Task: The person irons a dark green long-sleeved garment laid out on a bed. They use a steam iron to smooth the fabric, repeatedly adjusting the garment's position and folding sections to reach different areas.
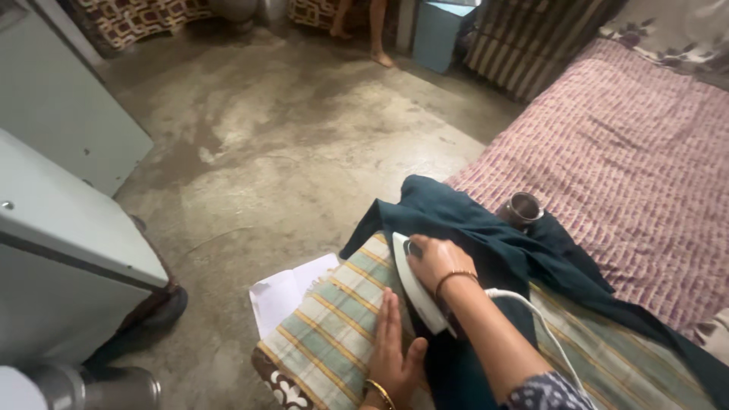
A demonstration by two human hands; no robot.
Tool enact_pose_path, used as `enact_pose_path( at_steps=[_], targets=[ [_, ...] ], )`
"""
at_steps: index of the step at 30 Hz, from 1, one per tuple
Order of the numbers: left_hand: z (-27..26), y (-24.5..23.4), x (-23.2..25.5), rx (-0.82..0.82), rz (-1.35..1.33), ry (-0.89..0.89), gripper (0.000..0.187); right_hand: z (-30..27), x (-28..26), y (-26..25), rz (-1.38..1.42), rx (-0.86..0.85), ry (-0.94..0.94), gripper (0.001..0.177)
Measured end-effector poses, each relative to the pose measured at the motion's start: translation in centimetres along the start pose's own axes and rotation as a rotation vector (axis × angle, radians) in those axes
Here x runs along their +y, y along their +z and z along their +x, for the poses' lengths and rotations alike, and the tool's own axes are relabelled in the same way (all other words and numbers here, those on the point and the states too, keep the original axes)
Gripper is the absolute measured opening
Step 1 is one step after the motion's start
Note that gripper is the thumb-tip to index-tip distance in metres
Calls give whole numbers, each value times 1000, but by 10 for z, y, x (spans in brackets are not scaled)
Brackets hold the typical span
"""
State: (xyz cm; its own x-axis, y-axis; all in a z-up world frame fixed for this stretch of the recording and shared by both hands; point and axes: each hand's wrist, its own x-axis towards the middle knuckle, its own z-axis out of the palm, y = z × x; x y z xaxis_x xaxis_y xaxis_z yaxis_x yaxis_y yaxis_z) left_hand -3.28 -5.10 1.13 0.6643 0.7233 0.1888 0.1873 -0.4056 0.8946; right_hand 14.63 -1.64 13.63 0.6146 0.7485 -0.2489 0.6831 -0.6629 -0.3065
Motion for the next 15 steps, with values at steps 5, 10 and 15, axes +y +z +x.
enact_pose_path(
  at_steps=[5,10,15],
  targets=[
    [4,10,-6,37,70,92,76,-34,18,3,-11,-70,48,43],
    [-1,7,5,-223,378,55,68,-170,92,2,-16,-201,167,43],
    [11,11,29,-450,664,31,83,-200,124,-16,5,-394,353,45]
  ],
)
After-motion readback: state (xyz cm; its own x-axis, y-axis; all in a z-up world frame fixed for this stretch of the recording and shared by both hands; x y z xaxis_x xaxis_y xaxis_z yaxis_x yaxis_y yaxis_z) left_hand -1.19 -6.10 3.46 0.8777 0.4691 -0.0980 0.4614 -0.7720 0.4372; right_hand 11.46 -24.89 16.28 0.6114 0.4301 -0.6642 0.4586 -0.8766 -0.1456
